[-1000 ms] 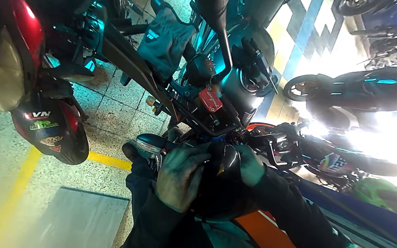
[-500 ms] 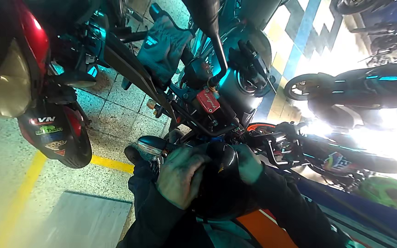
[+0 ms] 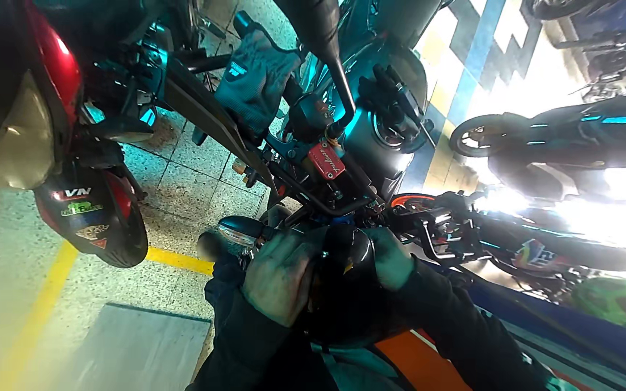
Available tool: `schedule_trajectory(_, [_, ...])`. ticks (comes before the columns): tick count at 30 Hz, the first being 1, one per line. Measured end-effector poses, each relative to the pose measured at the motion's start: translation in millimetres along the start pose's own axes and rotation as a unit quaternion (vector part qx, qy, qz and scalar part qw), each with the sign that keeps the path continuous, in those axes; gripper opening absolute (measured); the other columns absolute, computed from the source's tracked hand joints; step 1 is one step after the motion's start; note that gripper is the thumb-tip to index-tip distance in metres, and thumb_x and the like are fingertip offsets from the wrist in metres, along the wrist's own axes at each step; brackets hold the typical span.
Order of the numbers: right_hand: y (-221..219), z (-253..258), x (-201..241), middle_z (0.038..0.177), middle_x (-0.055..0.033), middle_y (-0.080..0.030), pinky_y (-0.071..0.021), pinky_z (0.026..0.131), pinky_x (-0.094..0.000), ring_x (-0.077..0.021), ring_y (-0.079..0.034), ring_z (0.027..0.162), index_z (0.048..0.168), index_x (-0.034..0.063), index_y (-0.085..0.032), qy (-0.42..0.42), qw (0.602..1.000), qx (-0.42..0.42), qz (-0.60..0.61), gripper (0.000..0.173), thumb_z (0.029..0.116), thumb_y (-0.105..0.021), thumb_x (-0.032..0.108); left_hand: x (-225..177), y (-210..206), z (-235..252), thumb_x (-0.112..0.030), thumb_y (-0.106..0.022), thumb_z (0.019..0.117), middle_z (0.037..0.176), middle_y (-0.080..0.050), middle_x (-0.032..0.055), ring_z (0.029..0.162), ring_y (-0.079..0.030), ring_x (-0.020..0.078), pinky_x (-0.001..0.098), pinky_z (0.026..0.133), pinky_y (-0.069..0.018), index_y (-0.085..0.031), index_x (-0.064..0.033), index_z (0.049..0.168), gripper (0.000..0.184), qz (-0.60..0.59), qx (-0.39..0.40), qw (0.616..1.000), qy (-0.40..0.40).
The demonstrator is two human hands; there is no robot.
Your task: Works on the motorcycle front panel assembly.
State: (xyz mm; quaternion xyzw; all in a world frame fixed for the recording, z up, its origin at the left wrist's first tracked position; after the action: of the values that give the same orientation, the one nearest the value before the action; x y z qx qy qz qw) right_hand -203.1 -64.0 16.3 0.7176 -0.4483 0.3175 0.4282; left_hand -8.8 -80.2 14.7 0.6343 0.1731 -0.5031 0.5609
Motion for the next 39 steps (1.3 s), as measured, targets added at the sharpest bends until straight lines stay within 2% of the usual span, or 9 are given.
schedule_trajectory(3, [1, 1, -25, 0.086, -0.0016, -0.074, -0.0603, 0.07, -0.0286, -0.0063, -0.07, 0.078, 0.098, 0.0056, -0.076, 0.044, 0.998, 0.042, 0.024, 0.014, 0.0911, -0.064, 0.007, 10, 2, -3, -0.039, -0.068, 0.0933, 0.118, -0.07, 0.0011, 0.102, -0.067, 0.0143, 0.0371, 0.086, -0.0588, -0.072, -0.0156, 0.126, 0.04, -0.047, 0.023, 0.997, 0.056])
schedule_trajectory(8, [2, -1, 16, 0.073, 0.0075, -0.068, -0.054, 0.063, -0.0203, 0.0021, -0.063, 0.068, 0.083, 0.0122, -0.072, -0.07, 0.996, 0.013, -0.049, 0.011, 0.0824, -0.064, 0.005, -5, 3, 3, -0.034, -0.062, 0.0996, 0.086, -0.073, 0.0027, 0.081, -0.07, 0.0173, 0.0362, 0.074, -0.0598, -0.076, -0.0098, 0.094, 0.028, 0.009, -0.013, 1.0, 0.014])
schedule_trajectory(12, [1, -1, 13, 0.075, 0.0061, -0.07, -0.0556, 0.064, -0.0208, 0.0011, -0.065, 0.069, 0.086, 0.0118, -0.073, -0.058, 0.998, 0.012, -0.015, 0.013, 0.085, -0.063, 0.005, -4, 5, 3, -0.031, -0.067, 0.0916, 0.118, -0.072, -0.0006, 0.108, -0.068, 0.0135, 0.0357, 0.092, -0.0581, -0.075, -0.0155, 0.117, 0.031, -0.05, 0.012, 0.998, 0.036])
schedule_trajectory(16, [1, -1, 12, 0.075, 0.0062, -0.07, -0.0554, 0.064, -0.0228, 0.0004, -0.064, 0.069, 0.084, 0.0126, -0.072, -0.065, 0.997, 0.012, -0.024, 0.01, 0.0838, -0.064, 0.006, -4, 3, 5, -0.038, -0.064, 0.0968, 0.095, -0.074, 0.0042, 0.087, -0.071, 0.0193, 0.0385, 0.075, -0.0603, -0.077, -0.0107, 0.099, 0.03, 0.02, -0.003, 1.0, 0.017])
schedule_trajectory(20, [0, 1, -3, 0.077, 0.0078, -0.072, -0.057, 0.065, -0.0199, 0.0038, -0.065, 0.071, 0.087, 0.0125, -0.074, -0.013, 1.0, 0.01, 0.004, 0.011, 0.085, -0.065, 0.006, -3, 2, 5, -0.033, -0.068, 0.0902, 0.124, -0.068, 0.0024, 0.113, -0.065, 0.0184, 0.0396, 0.093, -0.0568, -0.074, -0.0176, 0.121, 0.034, -0.037, 0.029, 0.998, 0.03])
schedule_trajectory(23, [0, 1, -27, 0.083, 0.0009, -0.073, -0.0588, 0.066, -0.0274, -0.004, -0.068, 0.075, 0.096, 0.0083, -0.075, 0.036, 0.999, 0.032, 0.013, 0.011, 0.0912, -0.065, 0.009, -1, 2, 4, -0.042, -0.064, 0.0966, 0.099, -0.074, 0.0039, 0.091, -0.071, 0.0189, 0.0391, 0.077, -0.0595, -0.077, -0.0118, 0.101, 0.033, 0.014, -0.011, 0.999, 0.028])
schedule_trajectory(27, [0, 0, 12, 0.074, 0.01, -0.07, -0.0551, 0.063, -0.0176, 0.0057, -0.063, 0.068, 0.082, 0.0134, -0.073, -0.033, 0.999, 0.001, -0.003, 0.011, 0.0823, -0.065, 0.006, -3, 4, 5, -0.03, -0.069, 0.0887, 0.122, -0.068, 0.0004, 0.114, -0.064, 0.0155, 0.0367, 0.094, -0.0564, -0.075, -0.0171, 0.117, 0.032, -0.062, 0.016, 0.997, 0.045])
schedule_trajectory(29, [0, 0, 16, 0.074, 0.0089, -0.07, -0.0552, 0.063, -0.0184, 0.0044, -0.064, 0.068, 0.083, 0.013, -0.073, -0.043, 0.999, 0.012, -0.005, 0.011, 0.082, -0.064, 0.006, -1, 4, 5, -0.049, -0.065, 0.0957, 0.111, -0.073, 0.0029, 0.1, -0.069, 0.0176, 0.0398, 0.084, -0.0584, -0.076, -0.0133, 0.112, 0.04, -0.008, 0.002, 0.999, 0.049])
schedule_trajectory(39, [-1, 3, -24, 0.083, -0.0015, -0.073, -0.059, 0.066, -0.0265, -0.0057, -0.068, 0.075, 0.097, 0.0054, -0.075, 0.023, 0.998, 0.041, 0.042, 0.012, 0.0895, -0.066, 0.006, 2, 0, 3, -0.032, -0.066, 0.0934, 0.1, -0.073, 0.0019, 0.092, -0.07, 0.0177, 0.0391, 0.078, -0.0593, -0.076, -0.0143, 0.099, 0.021, 0.018, 0.007, 0.999, 0.025])
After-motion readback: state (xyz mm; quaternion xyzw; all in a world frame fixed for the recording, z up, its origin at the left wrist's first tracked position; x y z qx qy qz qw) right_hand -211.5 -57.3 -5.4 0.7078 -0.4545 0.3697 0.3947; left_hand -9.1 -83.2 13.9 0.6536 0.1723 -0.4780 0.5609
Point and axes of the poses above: each hand's wrist, its own z-axis towards the middle knuckle, its own y-axis out of the back of the hand, x = y × z, the point moved 6 cm from there along z, towards the middle knuckle
